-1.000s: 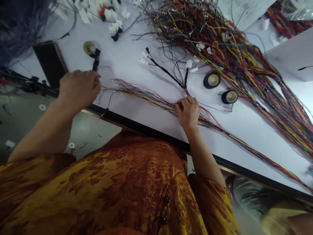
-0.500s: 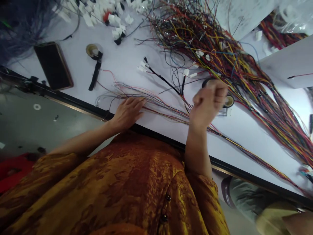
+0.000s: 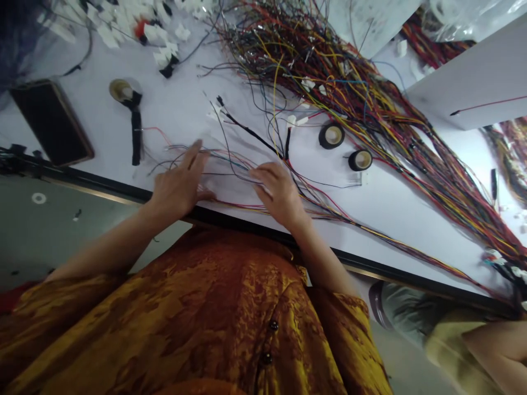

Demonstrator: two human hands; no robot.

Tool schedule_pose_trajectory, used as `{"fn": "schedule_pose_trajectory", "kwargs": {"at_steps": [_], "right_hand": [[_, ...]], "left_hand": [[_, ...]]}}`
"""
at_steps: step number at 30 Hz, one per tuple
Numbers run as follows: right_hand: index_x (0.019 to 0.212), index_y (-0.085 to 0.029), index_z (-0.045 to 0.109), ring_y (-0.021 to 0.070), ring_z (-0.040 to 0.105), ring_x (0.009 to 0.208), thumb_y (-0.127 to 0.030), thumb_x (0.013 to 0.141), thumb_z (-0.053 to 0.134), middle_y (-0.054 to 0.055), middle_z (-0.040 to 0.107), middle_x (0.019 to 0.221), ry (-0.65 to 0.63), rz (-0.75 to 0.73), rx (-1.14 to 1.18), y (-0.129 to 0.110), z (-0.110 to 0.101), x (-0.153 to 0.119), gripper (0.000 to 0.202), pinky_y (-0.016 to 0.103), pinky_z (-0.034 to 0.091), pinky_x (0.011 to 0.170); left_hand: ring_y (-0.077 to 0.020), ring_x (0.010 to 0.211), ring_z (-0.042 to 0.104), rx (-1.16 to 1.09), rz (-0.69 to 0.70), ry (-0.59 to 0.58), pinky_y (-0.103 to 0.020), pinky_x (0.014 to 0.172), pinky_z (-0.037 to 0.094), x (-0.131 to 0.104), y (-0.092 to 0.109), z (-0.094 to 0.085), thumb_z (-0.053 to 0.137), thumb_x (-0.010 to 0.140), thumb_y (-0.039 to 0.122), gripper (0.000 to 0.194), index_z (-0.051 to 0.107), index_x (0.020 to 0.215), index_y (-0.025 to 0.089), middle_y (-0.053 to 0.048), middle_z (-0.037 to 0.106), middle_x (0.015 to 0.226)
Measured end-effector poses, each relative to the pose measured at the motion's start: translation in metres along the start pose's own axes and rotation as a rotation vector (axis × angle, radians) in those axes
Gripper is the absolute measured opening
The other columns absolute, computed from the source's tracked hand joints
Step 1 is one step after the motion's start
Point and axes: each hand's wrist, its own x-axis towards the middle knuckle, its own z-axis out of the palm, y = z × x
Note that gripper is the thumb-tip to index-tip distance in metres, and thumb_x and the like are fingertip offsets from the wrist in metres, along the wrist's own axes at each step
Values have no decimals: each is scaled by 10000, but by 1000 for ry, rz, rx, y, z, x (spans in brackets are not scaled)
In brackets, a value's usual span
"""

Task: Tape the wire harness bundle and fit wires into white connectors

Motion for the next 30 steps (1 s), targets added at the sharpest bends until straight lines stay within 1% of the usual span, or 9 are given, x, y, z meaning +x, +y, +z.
{"fn": "schedule_pose_trajectory", "kwargs": {"at_steps": [2, 4, 8, 11, 13, 18, 23, 27, 30], "right_hand": [[1129, -230, 650, 202, 637, 965, -264, 958, 509, 95, 636, 1104, 149, 120, -16, 13, -5, -6, 224, 382, 549, 866], [1128, -226, 644, 180, 632, 851, -256, 945, 506, 85, 634, 1067, 231, 215, -41, 27, -6, -13, 231, 359, 560, 795], [1112, -208, 675, 229, 633, 972, -219, 935, 500, 113, 662, 1094, 217, 207, -129, 39, 3, -22, 249, 419, 543, 908], [1015, -210, 725, 286, 587, 1141, -174, 922, 497, 139, 637, 1265, 154, 180, -196, 38, 9, -26, 249, 509, 485, 1013], [967, -208, 743, 310, 544, 1236, -142, 896, 500, 137, 584, 1372, 156, 199, -211, 38, 11, -29, 261, 550, 457, 1043], [807, -216, 754, 315, 474, 1368, -90, 817, 496, 79, 571, 1414, 220, 183, -196, 53, 8, -39, 287, 594, 406, 1103], [730, -214, 731, 306, 502, 1357, -82, 785, 479, 76, 596, 1388, 235, 186, -175, 63, 3, -47, 289, 584, 423, 1107], [855, -209, 735, 308, 522, 1339, -104, 839, 478, 107, 620, 1351, 256, 175, -168, 60, 2, -47, 279, 574, 437, 1099], [966, -196, 735, 316, 522, 1335, -140, 883, 483, 137, 626, 1340, 266, 161, -194, 58, 3, -45, 271, 571, 436, 1097]], "left_hand": [[-324, 1015, 661, 27, -23, 5, -484, 786, 577, 1, -3, -7, 649, 872, 356, 672, 389, 1483, 260, -142, 186, 1674], [-365, 1044, 622, 53, -12, -24, -541, 739, 578, 1, -9, -13, 679, 833, 379, 698, 401, 1466, 281, -104, 186, 1679], [-379, 1049, 616, 152, 15, -41, -513, 684, 579, -4, -27, -25, 720, 815, 409, 644, 465, 1384, 246, -129, 243, 1659], [-398, 1026, 635, 310, -40, -29, -514, 680, 574, -7, -49, -34, 745, 798, 442, 675, 461, 1361, 203, -192, 165, 1666], [-403, 1053, 628, 359, -41, -17, -546, 741, 568, -5, -69, -36, 725, 813, 471, 678, 446, 1368, 199, -200, 158, 1665], [-365, 1231, 536, 198, 49, -69, -548, 963, 505, 11, -115, -33, 572, 940, 428, 583, 400, 1441, 185, -151, 387, 1586], [-395, 1394, 392, 50, -92, -16, -663, 1096, 361, 28, -140, -38, 417, 1006, 488, 597, 370, 1493, 147, -124, 308, 1632], [-282, 1443, 350, -84, -96, 85, -511, 1217, 282, 39, -163, -37, 430, 1012, 492, 571, 436, 1450, 125, -60, 330, 1627], [-218, 1472, 321, -101, -11, 119, -410, 1243, 246, 48, -181, -29, 449, 1017, 464, 582, 441, 1437, 61, -106, 350, 1613]]}}
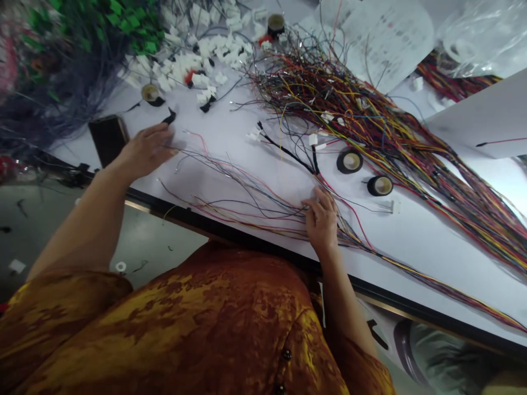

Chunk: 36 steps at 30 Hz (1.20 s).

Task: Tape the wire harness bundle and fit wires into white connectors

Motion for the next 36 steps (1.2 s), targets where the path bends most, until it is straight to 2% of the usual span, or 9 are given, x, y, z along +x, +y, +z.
{"fn": "schedule_pose_trajectory", "kwargs": {"at_steps": [5, 8, 10, 13, 17, 21, 26, 29, 36], "right_hand": [[1005, -184, 735, 322, 509, 1340, -177, 900, 508, 136, 623, 1347, -19, -6, -58, -2, 4, 0, 250, 556, 426, 1102], [1013, -179, 732, 322, 522, 1319, -197, 908, 519, 141, 625, 1334, -12, -19, -48, -5, 6, 1, 237, 546, 436, 1090], [1013, -180, 728, 314, 563, 1258, -216, 918, 524, 146, 640, 1296, -8, -26, -40, -7, 7, 2, 227, 536, 456, 1060], [1003, -186, 727, 289, 624, 1099, -235, 923, 538, 131, 684, 1155, -24, -36, -49, -9, 6, 7, 210, 506, 483, 994], [972, -191, 729, 258, 628, 948, -271, 925, 553, 107, 683, 974, -60, -18, -49, -12, 5, 17, 199, 442, 503, 892], [903, -195, 726, 226, 628, 830, -323, 918, 592, 91, 664, 897, -133, -4, 2, -18, 4, 29, 186, 390, 518, 798], [939, -182, 723, 202, 641, 804, -256, 906, 583, 86, 673, 923, -149, 53, 86, -19, -3, 33, 162, 360, 526, 781], [960, -185, 718, 193, 649, 796, -227, 890, 580, 77, 679, 933, -140, 98, 86, -13, -13, 31, 161, 350, 531, 785], [945, -212, 693, 215, 643, 913, -204, 883, 565, 75, 665, 975, -203, 84, 16, -7, -40, 18, 143, 370, 521, 850]], "left_hand": [[-250, 1520, 226, 28, -53, -20, -455, 1256, 183, 8, -28, -1, 655, 904, 491, 779, 372, 1485, 57, -144, 245, 1654], [-215, 1476, 301, 27, -93, -3, -432, 1250, 208, 0, -27, -18, 622, 929, 468, 641, 475, 1414, 75, -100, 349, 1617], [-171, 1386, 412, -7, -66, 27, -394, 1225, 267, -7, -15, -31, 522, 984, 427, 479, 562, 1331, 100, -73, 477, 1528], [-145, 1238, 522, -83, 77, 2, -360, 1163, 355, -8, 14, -37, 428, 1013, 396, 405, 615, 1263, 138, -59, 596, 1378], [-211, 1277, 475, 53, 246, -93, -427, 1144, 335, 17, 45, -20, 443, 989, 291, 370, 600, 1279, 123, -95, 567, 1402], [-253, 1231, 444, 314, 292, -198, -480, 1081, 341, 42, 54, -8, 299, 1017, 222, 383, 615, 1152, 54, -153, 583, 1294], [-208, 1097, 479, 448, 302, -213, -452, 1067, 359, 43, 41, -10, 283, 1013, 247, 404, 537, 1247, 38, -134, 578, 1194], [-215, 1064, 503, 439, 306, -242, -493, 1067, 364, 43, 26, -6, 250, 1011, 271, 433, 585, 1185, 59, -126, 589, 1130], [-317, 1289, 452, 231, 259, -132, -620, 1099, 298, 48, 3, 12, 289, 982, 386, 526, 589, 1125, -22, -213, 563, 1303]]}}
